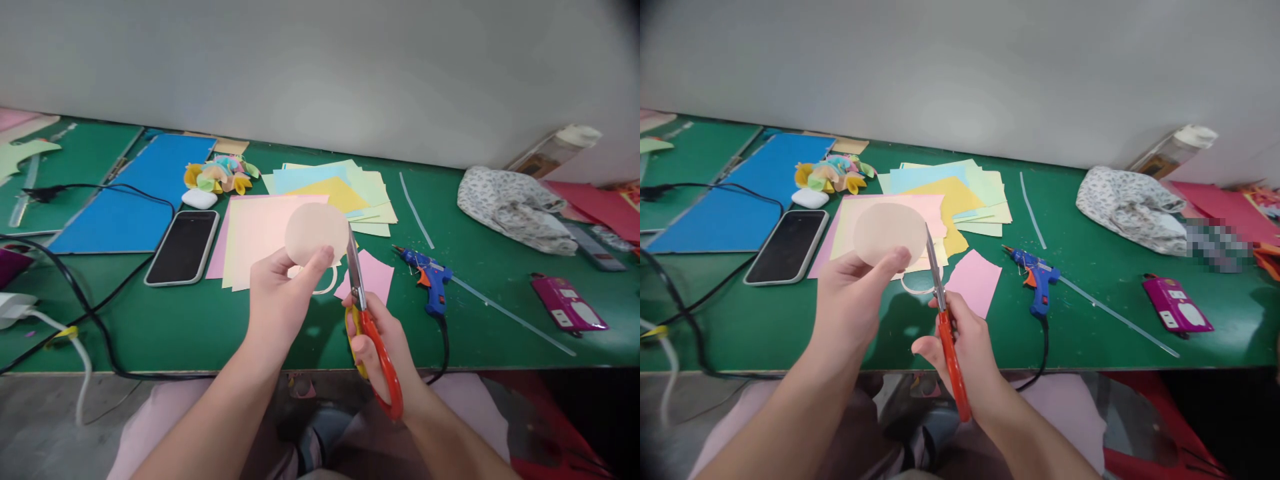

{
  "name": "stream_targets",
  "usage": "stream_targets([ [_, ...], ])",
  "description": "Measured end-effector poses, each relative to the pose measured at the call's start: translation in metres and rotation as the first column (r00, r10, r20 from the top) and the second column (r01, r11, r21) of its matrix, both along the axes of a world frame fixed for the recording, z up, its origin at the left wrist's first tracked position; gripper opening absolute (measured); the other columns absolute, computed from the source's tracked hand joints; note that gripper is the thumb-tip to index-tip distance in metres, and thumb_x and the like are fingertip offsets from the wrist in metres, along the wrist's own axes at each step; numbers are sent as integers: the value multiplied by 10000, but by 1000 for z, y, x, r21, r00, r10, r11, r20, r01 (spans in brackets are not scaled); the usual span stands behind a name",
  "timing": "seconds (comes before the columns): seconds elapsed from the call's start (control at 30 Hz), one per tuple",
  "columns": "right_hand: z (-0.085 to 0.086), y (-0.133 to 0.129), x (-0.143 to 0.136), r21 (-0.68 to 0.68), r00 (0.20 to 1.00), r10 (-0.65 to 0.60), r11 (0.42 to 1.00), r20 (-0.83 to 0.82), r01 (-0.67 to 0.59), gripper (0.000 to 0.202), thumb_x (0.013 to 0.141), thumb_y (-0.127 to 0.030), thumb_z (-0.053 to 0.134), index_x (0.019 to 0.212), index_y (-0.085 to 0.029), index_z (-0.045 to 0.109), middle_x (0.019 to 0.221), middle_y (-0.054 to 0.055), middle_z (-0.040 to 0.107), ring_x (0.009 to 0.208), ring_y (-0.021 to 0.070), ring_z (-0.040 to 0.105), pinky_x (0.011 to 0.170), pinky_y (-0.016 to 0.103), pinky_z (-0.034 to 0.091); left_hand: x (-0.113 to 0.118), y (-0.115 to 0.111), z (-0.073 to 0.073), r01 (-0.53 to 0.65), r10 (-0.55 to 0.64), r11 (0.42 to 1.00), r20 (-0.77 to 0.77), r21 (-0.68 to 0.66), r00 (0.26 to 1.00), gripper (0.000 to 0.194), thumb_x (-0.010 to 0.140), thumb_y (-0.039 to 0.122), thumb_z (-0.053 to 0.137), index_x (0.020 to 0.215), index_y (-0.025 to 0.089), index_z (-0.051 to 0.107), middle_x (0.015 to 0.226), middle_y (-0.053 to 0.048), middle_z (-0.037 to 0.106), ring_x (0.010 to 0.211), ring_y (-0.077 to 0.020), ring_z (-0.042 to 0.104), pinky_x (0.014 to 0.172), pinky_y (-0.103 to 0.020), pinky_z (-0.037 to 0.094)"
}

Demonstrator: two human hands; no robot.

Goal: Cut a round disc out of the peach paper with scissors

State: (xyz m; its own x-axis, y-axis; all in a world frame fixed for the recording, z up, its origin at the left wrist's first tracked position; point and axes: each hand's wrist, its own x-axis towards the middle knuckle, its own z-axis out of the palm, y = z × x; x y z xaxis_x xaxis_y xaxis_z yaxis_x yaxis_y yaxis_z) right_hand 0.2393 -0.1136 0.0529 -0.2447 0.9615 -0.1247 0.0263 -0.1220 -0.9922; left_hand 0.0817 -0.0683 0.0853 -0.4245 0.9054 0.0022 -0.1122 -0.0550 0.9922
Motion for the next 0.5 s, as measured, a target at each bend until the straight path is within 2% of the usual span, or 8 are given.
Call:
stream_targets([
  [0.23,-1,0,1,-7,1000,-1,1000,6,1,786,777,-944,704,1120,-244,608,715,-87,397,508,92,285,387,214,255,2,1,7,-45,45,999,23,-2,999,125,724,319,908,677,243,821,697,14,789,715,-180,694,697,-290,524],
  [0.5,-9,3,2,19,1000,29,999,0,-29,760,792,-925,714,1126,-249,622,704,-83,407,514,102,309,404,222,286,-1,1,8,-81,81,997,-33,18,996,108,756,326,874,706,245,822,737,3,804,799,-206,729,736,-295,553],
])
